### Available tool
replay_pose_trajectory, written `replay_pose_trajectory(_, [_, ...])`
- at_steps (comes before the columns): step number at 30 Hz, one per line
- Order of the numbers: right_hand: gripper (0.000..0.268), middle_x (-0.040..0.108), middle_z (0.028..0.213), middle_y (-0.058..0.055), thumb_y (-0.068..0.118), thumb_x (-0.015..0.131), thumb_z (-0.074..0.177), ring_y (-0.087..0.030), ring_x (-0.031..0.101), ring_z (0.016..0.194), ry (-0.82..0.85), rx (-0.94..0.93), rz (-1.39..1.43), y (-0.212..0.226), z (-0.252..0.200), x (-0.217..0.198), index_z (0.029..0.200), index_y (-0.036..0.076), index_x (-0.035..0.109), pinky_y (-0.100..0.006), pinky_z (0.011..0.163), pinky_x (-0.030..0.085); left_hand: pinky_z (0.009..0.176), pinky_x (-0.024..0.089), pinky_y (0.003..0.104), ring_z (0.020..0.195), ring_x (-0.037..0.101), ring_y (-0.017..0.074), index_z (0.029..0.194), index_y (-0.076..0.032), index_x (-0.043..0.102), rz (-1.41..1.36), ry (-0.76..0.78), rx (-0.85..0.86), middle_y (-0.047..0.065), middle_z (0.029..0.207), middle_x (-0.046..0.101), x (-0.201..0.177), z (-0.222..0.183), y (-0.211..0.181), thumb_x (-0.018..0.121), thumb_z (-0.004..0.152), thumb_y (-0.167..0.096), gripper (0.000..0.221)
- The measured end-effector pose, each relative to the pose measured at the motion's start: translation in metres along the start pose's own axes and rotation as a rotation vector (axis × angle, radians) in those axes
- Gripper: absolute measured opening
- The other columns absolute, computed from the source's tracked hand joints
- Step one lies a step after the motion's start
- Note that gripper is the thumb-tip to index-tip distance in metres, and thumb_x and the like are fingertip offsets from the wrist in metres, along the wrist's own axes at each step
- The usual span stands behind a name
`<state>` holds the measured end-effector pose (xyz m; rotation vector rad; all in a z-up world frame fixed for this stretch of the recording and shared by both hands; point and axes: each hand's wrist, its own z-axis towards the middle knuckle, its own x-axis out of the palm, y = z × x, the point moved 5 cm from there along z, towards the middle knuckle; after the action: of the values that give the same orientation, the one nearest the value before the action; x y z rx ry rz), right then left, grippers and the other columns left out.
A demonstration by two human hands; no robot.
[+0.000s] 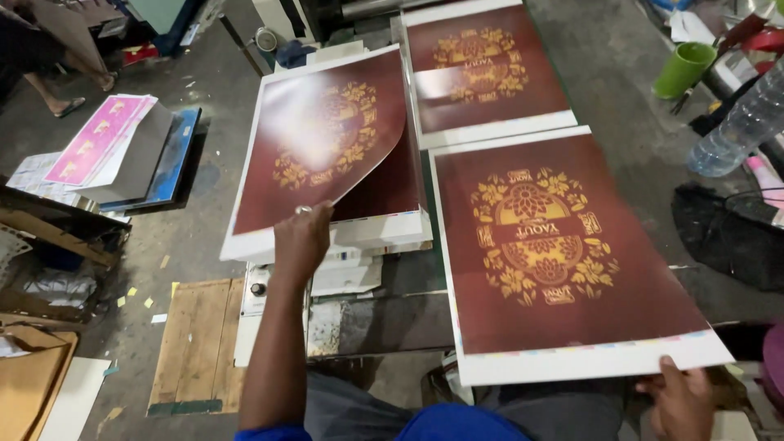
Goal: The person repeatedly picks up printed sheets from a machine output tray and stacks them on a pile to their left. They handle the sheets by hand, aligning them as they place them down.
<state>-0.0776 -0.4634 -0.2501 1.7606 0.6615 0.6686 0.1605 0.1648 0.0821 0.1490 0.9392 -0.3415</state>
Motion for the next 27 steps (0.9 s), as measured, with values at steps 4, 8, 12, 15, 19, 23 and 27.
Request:
replay_pose_trajectory(4, [0.028,0.066,0.107,-0.012,0.011,0.056,0.111,-0.018,0.065,0.08,0.067,-0.023,-0.041,0.008,0.005,0.045,0.137,0.002,0.055,-0.034,0.058,0.054,0.05,0.051,0.046,0.051,0.066,0.029,0.105,-0.013,0.073,-0.042,0.056,-0.087,0.014,0.06,0.065,0.0,-0.029,-0.029,0.061,0.103,-0.017,0.013])
replay_pose_trajectory(8, [0.031,0.066,0.108,-0.011,0.009,0.055,0.109,-0.02,0.064,0.078,0.123,-0.073,-0.004,0.016,0.027,0.079,0.14,0.003,0.054,-0.033,0.057,0.052,0.045,0.05,0.044,0.055,0.068,0.029,0.108,-0.01,0.069,-0.011,0.119,-0.127,0.013,0.066,0.067,-0.011,-0.052,-0.06,0.059,0.101,-0.014,0.012])
replay_pose_trajectory(12, [0.028,0.066,0.111,-0.013,0.008,0.054,0.11,-0.02,0.066,0.083,0.071,-0.04,-0.106,0.037,0.052,0.107,0.137,0.001,0.053,-0.035,0.058,0.055,0.052,0.052,0.046,0.059,0.067,0.0325,0.105,-0.01,0.069,-0.08,-0.058,-0.072,0.012,0.065,0.067,-0.027,-0.06,-0.077,0.066,0.092,-0.011,0.012])
replay_pose_trajectory(15, [0.032,0.066,0.113,-0.012,0.01,0.054,0.108,-0.021,0.067,0.084,0.136,-0.037,-0.085,0.049,0.081,0.137,0.139,0.003,0.052,-0.035,0.055,0.053,0.052,0.052,0.045,0.058,0.067,0.033,0.104,-0.009,0.069,-0.118,-0.073,-0.065,0.012,0.066,0.067,-0.029,-0.059,-0.083,0.068,0.092,-0.011,0.012])
replay_pose_trajectory(19, [0.035,0.066,0.107,-0.01,0.015,0.054,0.107,-0.023,0.068,0.083,0.253,-0.013,0.012,0.073,0.077,0.173,0.141,0.006,0.048,-0.032,0.055,0.053,0.055,0.054,0.044,0.064,0.069,0.0321,0.107,-0.008,0.07,-0.153,-0.097,-0.043,0.013,0.072,0.07,-0.032,-0.057,-0.094,0.068,0.092,-0.01,0.015])
replay_pose_trajectory(23, [0.051,0.07,0.114,-0.018,0.023,0.053,0.107,-0.023,0.071,0.089,0.222,0.116,-0.092,0.088,0.031,0.189,0.153,0.005,0.039,-0.032,0.061,0.053,0.055,0.055,0.043,0.065,0.071,0.0308,0.105,-0.006,0.074,-0.23,-0.106,0.003,0.016,0.092,0.078,-0.039,-0.059,-0.11,0.069,0.092,-0.011,0.015])
replay_pose_trajectory(27, [0.056,0.075,0.118,-0.018,0.026,0.056,0.104,-0.024,0.073,0.093,0.344,0.147,-0.256,0.07,-0.037,0.213,0.155,0.006,0.049,-0.036,0.068,0.056,0.063,0.059,0.041,0.072,0.074,0.0273,0.105,-0.003,0.074,-0.452,-0.088,0.12,0.016,0.099,0.077,-0.028,-0.067,-0.145,0.074,0.091,-0.015,0.018])
